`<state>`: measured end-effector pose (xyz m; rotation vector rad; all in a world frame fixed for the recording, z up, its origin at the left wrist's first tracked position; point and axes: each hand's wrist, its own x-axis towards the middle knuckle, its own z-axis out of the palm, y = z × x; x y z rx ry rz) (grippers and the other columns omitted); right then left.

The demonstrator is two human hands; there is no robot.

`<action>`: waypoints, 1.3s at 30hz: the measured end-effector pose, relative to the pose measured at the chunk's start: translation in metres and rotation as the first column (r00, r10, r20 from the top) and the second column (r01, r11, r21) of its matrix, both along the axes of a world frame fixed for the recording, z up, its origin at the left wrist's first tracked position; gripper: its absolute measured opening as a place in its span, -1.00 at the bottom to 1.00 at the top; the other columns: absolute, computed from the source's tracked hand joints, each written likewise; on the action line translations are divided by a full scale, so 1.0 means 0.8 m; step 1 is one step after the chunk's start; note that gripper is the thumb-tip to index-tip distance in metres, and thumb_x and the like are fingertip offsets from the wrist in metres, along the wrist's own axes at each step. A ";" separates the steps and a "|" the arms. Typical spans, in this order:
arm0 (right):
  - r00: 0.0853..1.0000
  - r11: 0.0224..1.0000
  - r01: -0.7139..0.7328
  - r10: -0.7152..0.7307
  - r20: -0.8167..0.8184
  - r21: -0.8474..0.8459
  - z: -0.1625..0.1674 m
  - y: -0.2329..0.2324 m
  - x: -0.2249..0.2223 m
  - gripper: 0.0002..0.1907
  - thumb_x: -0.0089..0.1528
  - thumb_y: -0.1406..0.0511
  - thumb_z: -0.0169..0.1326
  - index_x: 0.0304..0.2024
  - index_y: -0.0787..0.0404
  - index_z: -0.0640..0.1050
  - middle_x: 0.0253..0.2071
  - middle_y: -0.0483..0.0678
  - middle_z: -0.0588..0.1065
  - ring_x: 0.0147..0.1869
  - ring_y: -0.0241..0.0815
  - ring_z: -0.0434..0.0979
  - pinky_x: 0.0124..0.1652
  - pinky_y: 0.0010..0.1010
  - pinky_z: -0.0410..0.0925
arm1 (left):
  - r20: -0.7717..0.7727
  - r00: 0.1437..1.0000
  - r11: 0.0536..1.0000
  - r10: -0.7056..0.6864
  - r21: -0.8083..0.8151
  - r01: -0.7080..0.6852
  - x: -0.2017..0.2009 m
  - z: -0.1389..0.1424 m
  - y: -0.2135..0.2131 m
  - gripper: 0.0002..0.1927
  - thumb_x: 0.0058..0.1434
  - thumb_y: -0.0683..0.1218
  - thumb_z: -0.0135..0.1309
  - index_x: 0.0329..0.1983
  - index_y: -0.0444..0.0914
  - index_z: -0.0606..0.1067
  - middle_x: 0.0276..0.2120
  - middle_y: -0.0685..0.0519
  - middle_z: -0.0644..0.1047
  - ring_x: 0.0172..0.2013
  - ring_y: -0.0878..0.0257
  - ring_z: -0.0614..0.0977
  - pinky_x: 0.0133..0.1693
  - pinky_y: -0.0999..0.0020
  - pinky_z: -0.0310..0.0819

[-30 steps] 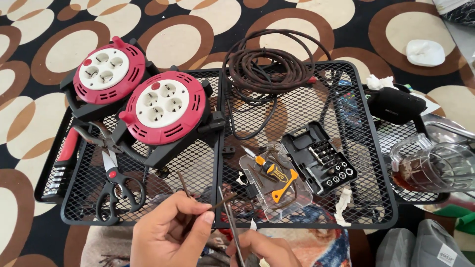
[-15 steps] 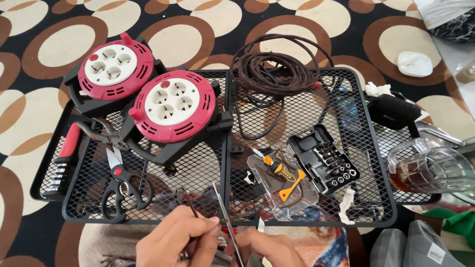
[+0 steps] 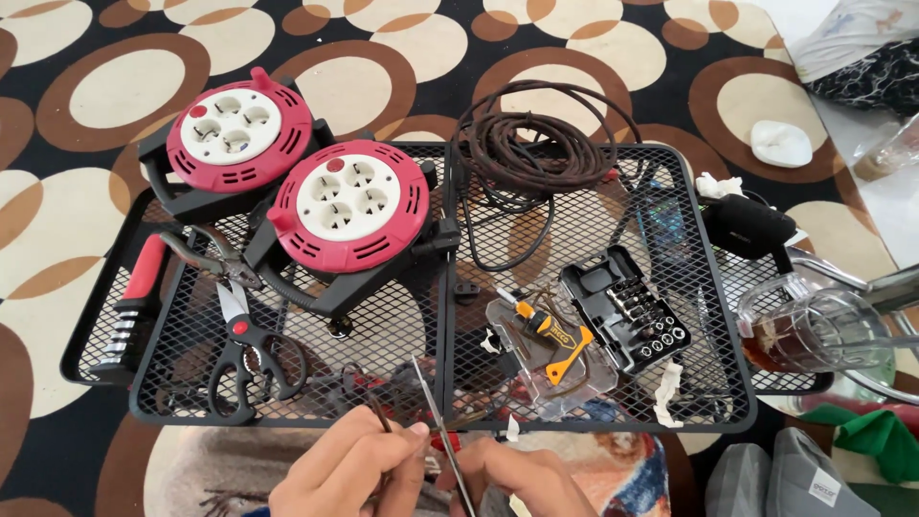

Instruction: The person sits at a tray on a bed and uses scissors to cut and strip the outer insulation of a brown electrical cord, working along the wire in sections. Two power strips, a coiled cable, and a screwdriver bit kit rest on the tray while the person trims the cord covering.

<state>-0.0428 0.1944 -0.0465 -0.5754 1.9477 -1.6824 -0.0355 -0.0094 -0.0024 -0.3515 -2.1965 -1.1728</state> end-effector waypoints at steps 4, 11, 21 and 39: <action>1.000 0.999 0.012 -0.012 -0.005 -0.030 -0.011 -0.003 0.006 -0.65 0.16 0.16 0.20 -0.09 0.23 0.58 -0.36 -0.12 0.63 -0.22 -0.31 0.70 -0.12 -0.48 0.44 | -0.110 0.993 0.997 0.044 -0.055 -0.050 0.006 -0.004 0.002 -0.81 -0.02 -0.32 0.31 -0.47 -0.25 0.51 -0.56 0.09 0.46 -0.52 0.34 0.56 -0.34 0.53 0.46; 0.990 0.977 0.121 -0.107 0.090 -0.175 -0.027 -0.007 0.018 -0.69 0.17 0.25 0.24 -0.07 0.24 0.59 -0.31 -0.09 0.64 -0.20 -0.29 0.69 -0.15 -0.46 0.43 | 0.131 0.991 0.995 0.040 0.083 -0.051 0.011 -0.004 -0.008 -0.88 0.02 -0.25 0.31 -0.39 -0.26 0.59 -0.55 0.09 0.57 -0.57 0.38 0.63 -0.50 0.55 0.45; 0.797 0.657 0.573 -0.585 0.148 -0.490 -0.004 -0.022 0.012 -0.50 0.00 0.53 0.37 -0.03 0.32 0.49 -0.30 0.07 0.61 -0.14 -0.15 0.69 -0.15 -0.32 0.54 | 0.159 0.980 0.991 -0.122 0.082 0.110 0.009 -0.008 -0.016 -0.93 0.11 -0.21 0.26 -0.34 -0.28 0.59 -0.52 0.07 0.58 -0.53 0.37 0.63 -0.45 0.53 0.47; 0.812 0.683 0.583 -0.501 0.298 -0.440 0.023 -0.035 0.000 -0.57 0.01 0.54 0.33 -0.09 0.35 0.49 -0.36 0.11 0.62 -0.22 -0.18 0.67 -0.23 -0.39 0.50 | 0.386 0.816 0.902 -0.430 0.210 0.376 0.004 -0.039 -0.039 -0.86 0.32 -0.16 0.08 -0.30 -0.34 0.55 -0.48 0.05 0.54 -0.48 0.34 0.59 -0.39 0.47 0.47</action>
